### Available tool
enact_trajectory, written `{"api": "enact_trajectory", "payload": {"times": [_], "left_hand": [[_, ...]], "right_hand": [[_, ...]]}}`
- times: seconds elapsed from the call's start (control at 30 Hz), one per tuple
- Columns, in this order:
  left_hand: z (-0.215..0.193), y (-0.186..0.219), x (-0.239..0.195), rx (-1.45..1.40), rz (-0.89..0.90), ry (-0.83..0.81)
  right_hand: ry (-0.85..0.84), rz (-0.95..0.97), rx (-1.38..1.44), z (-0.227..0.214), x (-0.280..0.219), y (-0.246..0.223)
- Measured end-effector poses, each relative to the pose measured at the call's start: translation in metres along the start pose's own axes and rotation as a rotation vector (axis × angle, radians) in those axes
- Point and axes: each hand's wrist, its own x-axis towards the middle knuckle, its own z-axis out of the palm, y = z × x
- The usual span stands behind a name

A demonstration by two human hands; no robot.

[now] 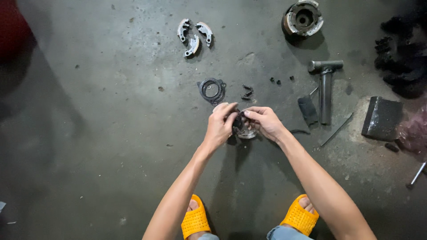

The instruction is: The person kneels on the workshop floor assembling a motorcycle clutch assembly. They hold the clutch hub, fit brake shoe segments around it, use pliers to hook springs onto the shoes, and use a screwdriver to adjust and seat components, working piece by piece on the parts laid out on the floor.

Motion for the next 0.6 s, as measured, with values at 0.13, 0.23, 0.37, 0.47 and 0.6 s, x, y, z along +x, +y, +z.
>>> {"api": "enact_trajectory", "payload": {"times": [0.13, 0.23, 0.37, 0.47, 0.6], "left_hand": [[0.007, 0.0, -0.003, -0.102, -0.132, -0.021], [0.017, -0.028, -0.009, -0.427, -0.464, -0.043], [0.021, -0.048, -0.017, -0.783, -0.608, 0.004], [0.026, -0.054, -0.017, -0.914, -0.64, 0.02], [0.014, -0.047, -0.012, -0.833, -0.589, 0.047]], "right_hand": [[-0.113, -0.003, 0.036, 0.001, 0.002, 0.013], [-0.011, -0.039, -0.128, 0.006, -0.004, 0.012], [0.065, -0.402, -0.583, 0.044, -0.034, -0.012], [0.073, -0.6, -0.814, 0.056, -0.043, -0.02], [0.155, -0.787, -1.072, 0.05, -0.032, -0.023]]}}
